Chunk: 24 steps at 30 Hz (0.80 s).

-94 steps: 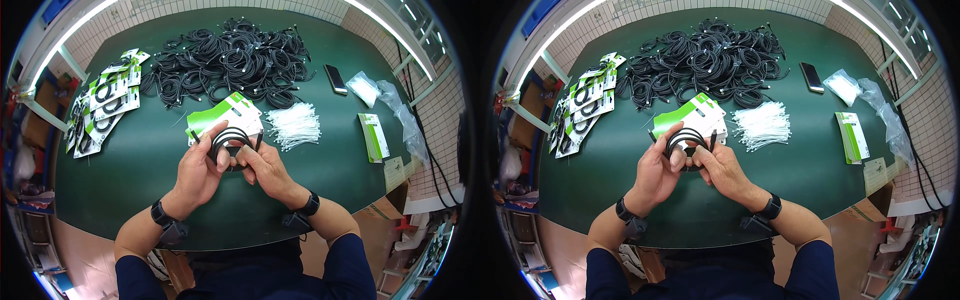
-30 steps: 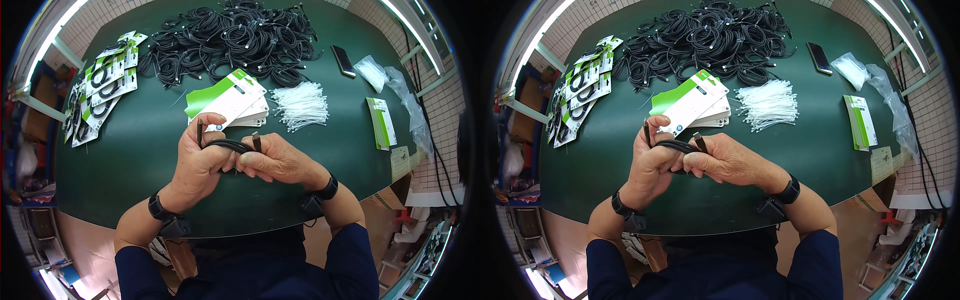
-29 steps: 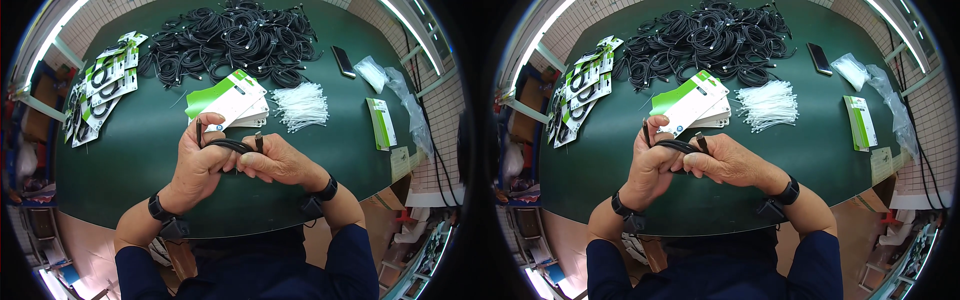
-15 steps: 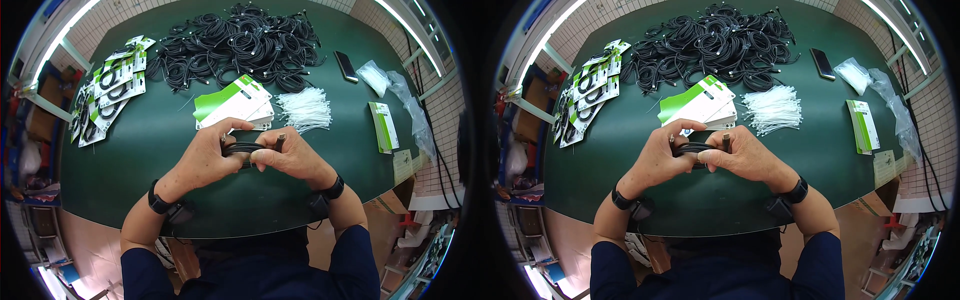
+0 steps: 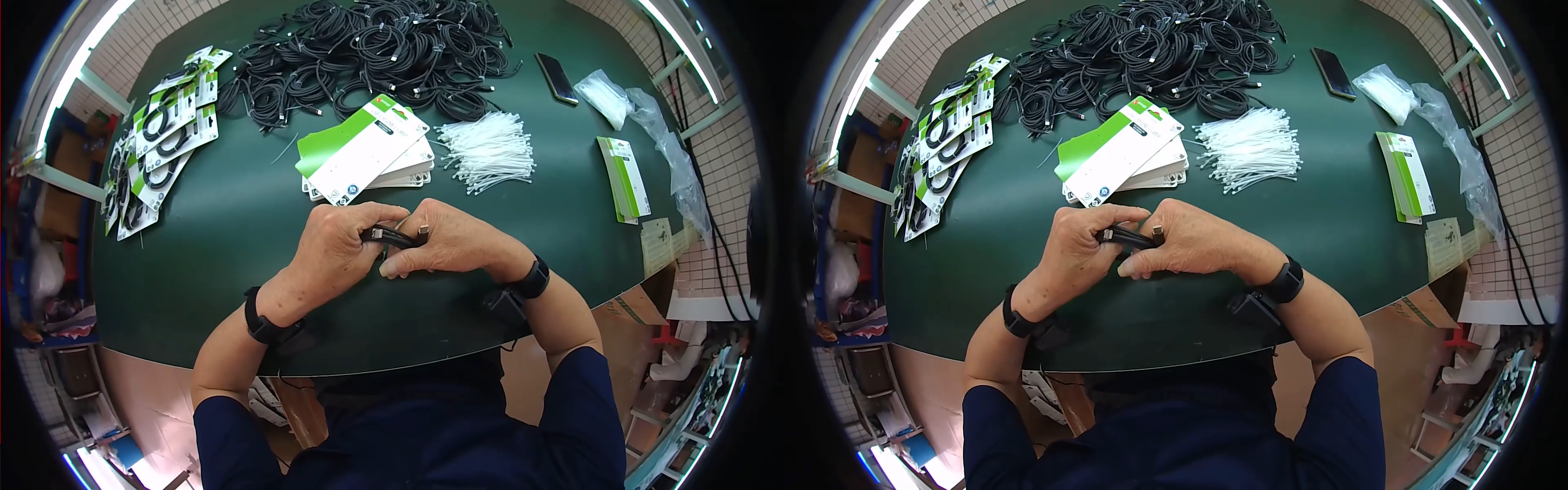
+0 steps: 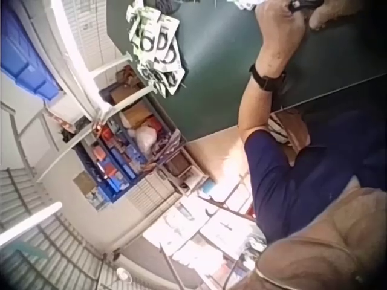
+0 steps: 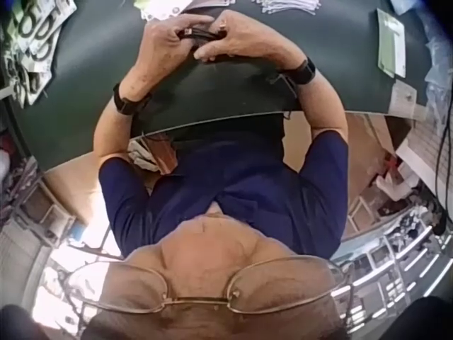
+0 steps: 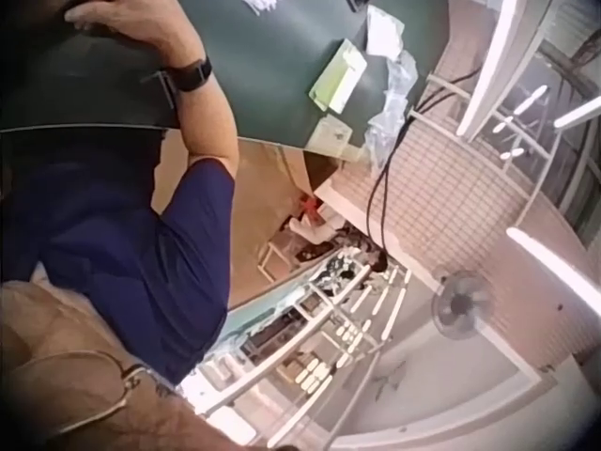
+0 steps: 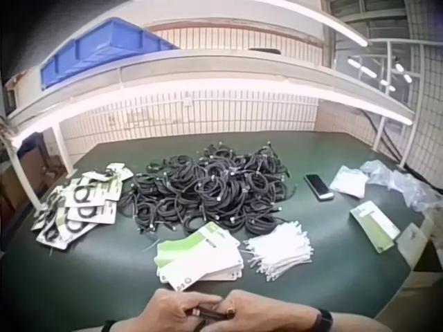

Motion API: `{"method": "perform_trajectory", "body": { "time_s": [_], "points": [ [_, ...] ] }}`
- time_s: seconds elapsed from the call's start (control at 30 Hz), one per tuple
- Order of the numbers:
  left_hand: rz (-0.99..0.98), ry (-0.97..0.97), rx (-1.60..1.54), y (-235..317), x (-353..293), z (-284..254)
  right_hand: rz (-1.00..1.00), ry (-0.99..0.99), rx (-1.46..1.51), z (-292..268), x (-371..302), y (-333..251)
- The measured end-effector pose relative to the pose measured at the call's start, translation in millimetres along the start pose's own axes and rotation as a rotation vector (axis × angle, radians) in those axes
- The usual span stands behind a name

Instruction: The person picks up a cardboard backing and threads a zip tie through it, then places a coiled cable onto the card and secures it with the tie. They repeat this process to add a second zip tie to the same package before setting it aside and starting another.

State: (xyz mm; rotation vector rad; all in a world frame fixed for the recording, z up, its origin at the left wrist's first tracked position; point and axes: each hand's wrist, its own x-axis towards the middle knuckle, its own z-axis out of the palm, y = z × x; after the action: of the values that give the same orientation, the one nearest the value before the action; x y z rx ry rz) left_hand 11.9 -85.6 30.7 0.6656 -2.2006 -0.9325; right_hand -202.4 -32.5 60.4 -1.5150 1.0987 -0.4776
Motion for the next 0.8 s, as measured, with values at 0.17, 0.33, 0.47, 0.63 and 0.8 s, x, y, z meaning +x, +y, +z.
{"method": "perform_trajectory", "body": {
  "time_s": [0.17, 0.33, 0.47, 0.63, 0.8],
  "points": [
    [-0.117, -0.079, -0.014, 7.3, 2.9, -5.2, -0.032, 0.041, -0.011, 0.3, -0.5, 2.1],
    [0.150, 0.387, 0.080, 22.9, 14.1, -2.1, -0.004, 0.155, 0.070, -4.2, -9.7, -6.4],
    [0.432, 0.396, 0.369, 37.1, -3.1, -20.0, 0.032, 0.242, 0.163, -17.1, -21.1, -19.1],
    [0.339, 0.130, 0.230, 49.5, -6.7, 10.9, -0.099, 0.246, 0.453, -5.7, -20.9, -19.5],
    [0.209, 0.139, 0.080, 37.0, -6.8, 25.3, -0.088, 0.259, 0.615, 4.0, -14.0, -18.7]
  ]
}}
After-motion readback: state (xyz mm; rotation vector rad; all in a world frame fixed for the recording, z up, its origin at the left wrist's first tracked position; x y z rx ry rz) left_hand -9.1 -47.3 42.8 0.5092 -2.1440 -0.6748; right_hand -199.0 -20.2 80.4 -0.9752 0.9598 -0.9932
